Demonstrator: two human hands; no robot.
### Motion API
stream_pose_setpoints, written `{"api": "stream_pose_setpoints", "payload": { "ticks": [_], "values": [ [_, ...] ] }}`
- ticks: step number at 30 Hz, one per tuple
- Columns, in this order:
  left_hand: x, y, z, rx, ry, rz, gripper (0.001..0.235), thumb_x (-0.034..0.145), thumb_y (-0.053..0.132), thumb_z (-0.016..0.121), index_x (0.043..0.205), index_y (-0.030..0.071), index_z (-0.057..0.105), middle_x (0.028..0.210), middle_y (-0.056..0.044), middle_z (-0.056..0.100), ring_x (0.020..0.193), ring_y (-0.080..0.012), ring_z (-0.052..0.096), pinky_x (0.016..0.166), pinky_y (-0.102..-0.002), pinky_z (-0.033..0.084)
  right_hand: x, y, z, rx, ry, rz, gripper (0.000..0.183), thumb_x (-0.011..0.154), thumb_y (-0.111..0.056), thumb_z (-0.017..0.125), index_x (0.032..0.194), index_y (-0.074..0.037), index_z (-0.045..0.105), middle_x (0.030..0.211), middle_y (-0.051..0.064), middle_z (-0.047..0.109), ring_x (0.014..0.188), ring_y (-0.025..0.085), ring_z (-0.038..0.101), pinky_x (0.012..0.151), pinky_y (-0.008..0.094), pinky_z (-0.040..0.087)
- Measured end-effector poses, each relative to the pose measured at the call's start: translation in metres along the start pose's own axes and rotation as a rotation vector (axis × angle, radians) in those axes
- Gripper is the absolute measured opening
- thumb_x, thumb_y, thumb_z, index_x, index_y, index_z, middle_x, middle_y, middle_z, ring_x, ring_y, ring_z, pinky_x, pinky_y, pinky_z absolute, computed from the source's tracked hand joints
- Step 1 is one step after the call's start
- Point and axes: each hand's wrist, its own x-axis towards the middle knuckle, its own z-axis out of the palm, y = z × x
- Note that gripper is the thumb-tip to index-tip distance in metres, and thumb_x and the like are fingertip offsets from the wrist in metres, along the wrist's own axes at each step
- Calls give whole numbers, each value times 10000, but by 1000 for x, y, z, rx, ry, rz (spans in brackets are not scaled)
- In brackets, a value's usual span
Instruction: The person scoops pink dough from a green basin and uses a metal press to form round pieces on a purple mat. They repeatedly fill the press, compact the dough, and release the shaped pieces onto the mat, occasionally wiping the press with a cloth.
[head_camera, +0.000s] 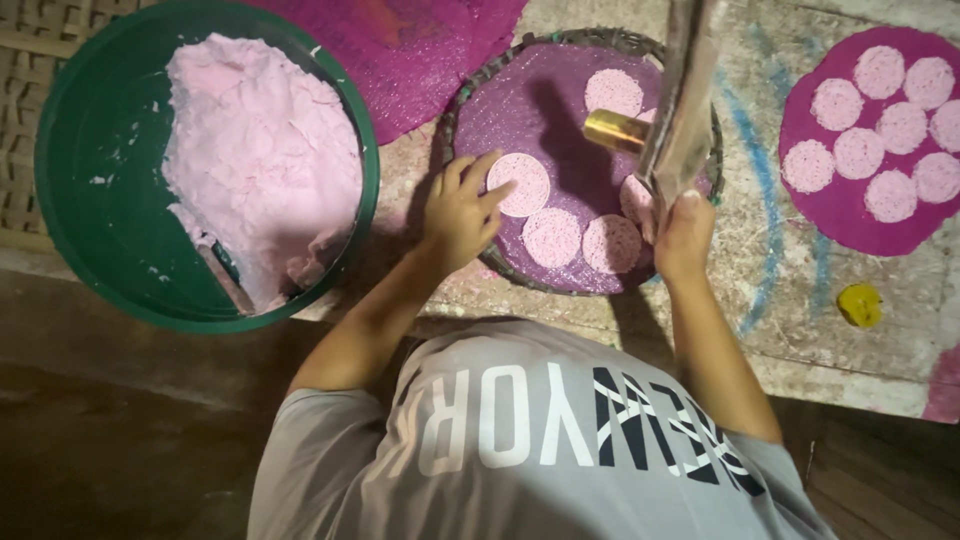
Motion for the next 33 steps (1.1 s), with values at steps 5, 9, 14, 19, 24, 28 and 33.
{"api": "stream_pose_setpoints", "payload": {
  "ticks": [5,9,14,19,24,28,33],
  "values": [
    [17,-4,3,-186,-160,-79,791,833,215,777,1543,180,429,1569,-147,406,1446,-378,328,1196,-551,211,-20,10,-12,148,102,23,761,1058,-738,390,1012,-1,579,707,35,511,546,124,483,479,284,367],
    [33,-5,6,-165,-336,-108,1151,734,333,870,1609,126,152,1514,-197,403,1452,-381,280,1172,-642,41,-29,16,-18,267,169,45,732,1037,-727,406,1115,-14,554,761,39,504,563,138,473,480,294,360],
    [37,-4,7,-199,-316,-125,1194,717,382,899,1612,113,156,1478,-177,456,1457,-342,323,1197,-647,30,-36,21,-26,302,219,80,708,1053,-707,389,1173,-30,558,767,31,495,554,138,454,488,295,354],
    [38,-6,3,-225,-271,-132,1185,727,397,911,1628,155,180,1488,-161,477,1472,-303,352,1226,-634,26,-40,25,-35,294,266,105,729,1056,-716,388,1229,-33,576,783,30,511,584,142,475,503,295,371],
    [75,13,17,-225,-326,-33,1275,712,398,931,1624,135,80,1532,-190,425,1478,-343,290,1195,-665,13,-44,26,-43,304,303,48,726,1048,-718,399,1213,-32,571,847,43,549,627,158,512,528,300,398],
    [114,43,32,-115,-460,46,1268,715,385,924,1627,173,68,1557,-154,408,1516,-320,282,1222,-686,17,-48,9,-51,329,268,-40,688,1043,-717,417,1137,-48,550,794,36,521,606,159,508,544,320,404],
    [128,81,-3,-102,-267,344,1265,623,422,930,1564,116,142,1580,-207,304,1458,-373,226,1117,-705,67,-64,-53,-61,-124,219,-98,674,1061,-684,458,913,-33,550,681,33,533,554,172,498,496,350,367]
  ]
}}
